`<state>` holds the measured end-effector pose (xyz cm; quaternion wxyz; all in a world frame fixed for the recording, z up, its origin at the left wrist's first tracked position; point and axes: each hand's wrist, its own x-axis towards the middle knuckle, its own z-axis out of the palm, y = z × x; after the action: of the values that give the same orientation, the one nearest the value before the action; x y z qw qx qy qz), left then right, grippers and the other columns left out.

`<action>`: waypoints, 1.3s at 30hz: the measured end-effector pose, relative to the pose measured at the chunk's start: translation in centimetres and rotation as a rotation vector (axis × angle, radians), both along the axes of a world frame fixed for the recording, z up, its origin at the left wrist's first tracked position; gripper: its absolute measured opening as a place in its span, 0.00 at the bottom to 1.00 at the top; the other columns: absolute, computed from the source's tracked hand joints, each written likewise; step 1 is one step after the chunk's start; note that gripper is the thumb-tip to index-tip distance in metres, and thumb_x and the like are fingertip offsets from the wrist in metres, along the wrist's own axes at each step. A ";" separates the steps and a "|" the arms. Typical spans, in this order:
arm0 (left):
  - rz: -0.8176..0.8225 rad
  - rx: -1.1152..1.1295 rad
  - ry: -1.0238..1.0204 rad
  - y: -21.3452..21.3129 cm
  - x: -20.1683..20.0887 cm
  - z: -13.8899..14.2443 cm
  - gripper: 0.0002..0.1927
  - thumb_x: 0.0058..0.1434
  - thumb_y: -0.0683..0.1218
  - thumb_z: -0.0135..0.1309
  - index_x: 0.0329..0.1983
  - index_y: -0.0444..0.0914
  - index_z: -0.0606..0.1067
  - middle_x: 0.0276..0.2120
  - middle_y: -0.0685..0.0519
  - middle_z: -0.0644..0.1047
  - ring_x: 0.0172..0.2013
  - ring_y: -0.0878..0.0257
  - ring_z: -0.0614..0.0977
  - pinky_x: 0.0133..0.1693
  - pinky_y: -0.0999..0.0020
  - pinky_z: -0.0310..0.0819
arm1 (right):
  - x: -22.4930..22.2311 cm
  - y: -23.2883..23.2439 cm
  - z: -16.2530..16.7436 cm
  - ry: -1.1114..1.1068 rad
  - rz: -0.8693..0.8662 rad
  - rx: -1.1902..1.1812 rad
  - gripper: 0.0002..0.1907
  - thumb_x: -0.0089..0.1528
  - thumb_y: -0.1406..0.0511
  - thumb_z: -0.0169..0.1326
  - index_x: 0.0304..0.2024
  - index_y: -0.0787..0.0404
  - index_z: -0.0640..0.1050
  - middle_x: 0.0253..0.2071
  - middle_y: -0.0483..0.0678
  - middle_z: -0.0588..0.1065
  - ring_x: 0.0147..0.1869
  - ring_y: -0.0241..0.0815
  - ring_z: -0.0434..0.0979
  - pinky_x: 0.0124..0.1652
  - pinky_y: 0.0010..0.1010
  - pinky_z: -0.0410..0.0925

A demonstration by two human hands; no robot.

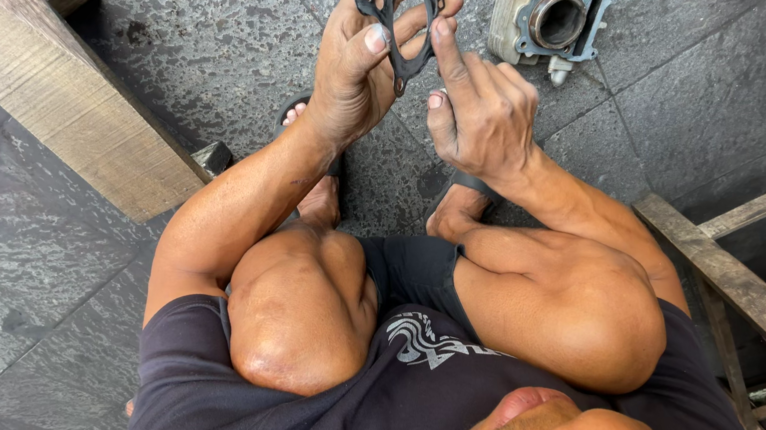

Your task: The person sits on the floor and handles several engine gaskets and a metal engine casing. They align and fit a black rubber gasket onto the metal casing, then handle a copper ring and a metal plate, placing them into a tray.

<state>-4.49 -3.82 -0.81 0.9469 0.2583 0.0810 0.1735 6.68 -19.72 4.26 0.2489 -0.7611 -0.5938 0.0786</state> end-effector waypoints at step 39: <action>-0.139 -0.020 0.046 -0.4 0.3 0.7 0.47 0.66 0.59 0.64 0.78 0.34 0.54 0.70 0.37 0.66 0.68 0.48 0.73 0.73 0.52 0.68 | 1.0 1.4 -1.6 -0.021 -0.080 0.036 0.45 0.71 0.37 0.20 0.77 0.54 0.65 0.79 0.61 0.48 0.84 0.65 0.40 0.76 0.67 0.36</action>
<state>-4.17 -4.19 -0.15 0.9571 0.2577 0.0866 0.1004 7.66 -18.34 2.62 0.2591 -0.7804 -0.5668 0.0497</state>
